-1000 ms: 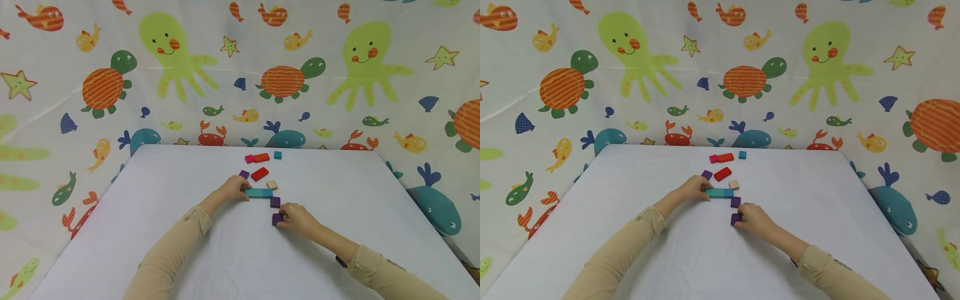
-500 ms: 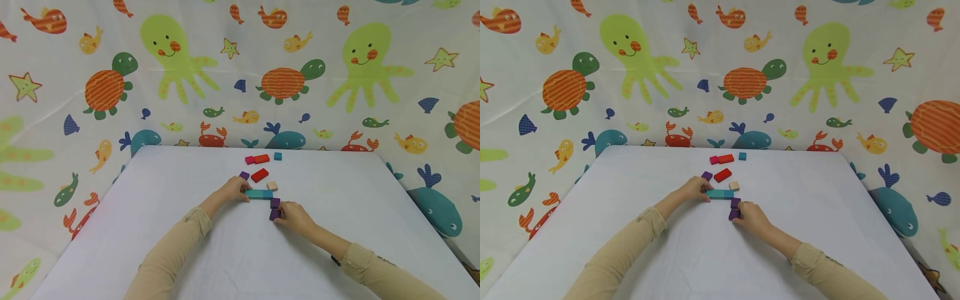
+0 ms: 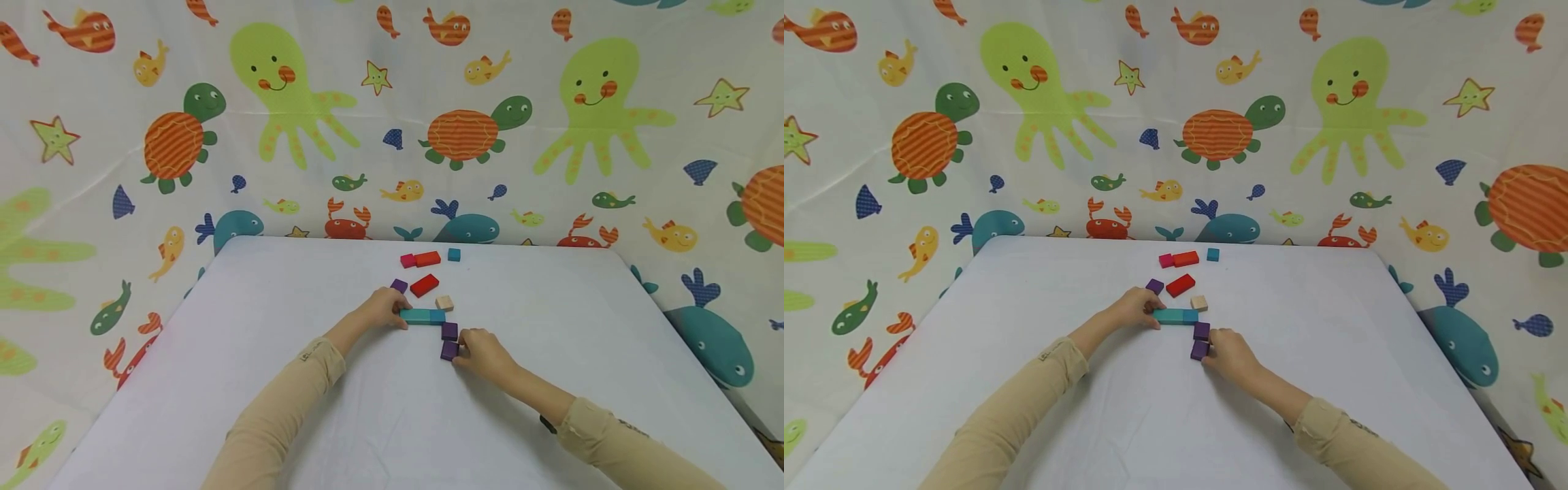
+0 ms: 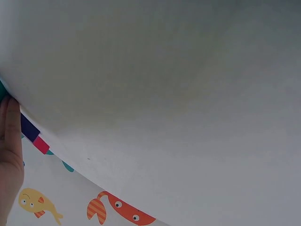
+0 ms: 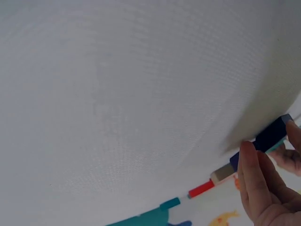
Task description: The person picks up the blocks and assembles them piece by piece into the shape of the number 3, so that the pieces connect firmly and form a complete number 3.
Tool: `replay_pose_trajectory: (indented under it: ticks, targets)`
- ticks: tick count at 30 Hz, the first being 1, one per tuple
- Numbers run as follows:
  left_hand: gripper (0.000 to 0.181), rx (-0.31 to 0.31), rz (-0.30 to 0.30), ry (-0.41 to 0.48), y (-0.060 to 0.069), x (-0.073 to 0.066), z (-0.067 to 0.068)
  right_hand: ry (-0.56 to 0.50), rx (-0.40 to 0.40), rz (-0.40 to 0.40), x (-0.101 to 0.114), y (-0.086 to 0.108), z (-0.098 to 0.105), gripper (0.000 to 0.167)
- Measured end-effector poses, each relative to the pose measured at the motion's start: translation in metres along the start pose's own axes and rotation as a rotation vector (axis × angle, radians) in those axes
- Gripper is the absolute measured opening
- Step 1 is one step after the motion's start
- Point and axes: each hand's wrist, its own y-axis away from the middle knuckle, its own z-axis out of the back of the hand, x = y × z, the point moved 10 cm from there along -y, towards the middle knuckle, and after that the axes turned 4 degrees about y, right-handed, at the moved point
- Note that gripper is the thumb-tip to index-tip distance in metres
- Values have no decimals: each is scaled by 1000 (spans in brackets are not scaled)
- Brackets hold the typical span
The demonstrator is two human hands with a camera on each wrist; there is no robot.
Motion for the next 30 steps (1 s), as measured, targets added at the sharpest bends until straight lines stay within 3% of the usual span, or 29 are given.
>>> replay_pose_trajectory:
  ticks: [8,30]
  targets:
    - [40,3,17,-8,0,1,0,-20,31,-29,-3,-5,-5,22]
    - [39,3,20,-10,-2,2,-1,-3,10,-32,-2,-8,-3,23]
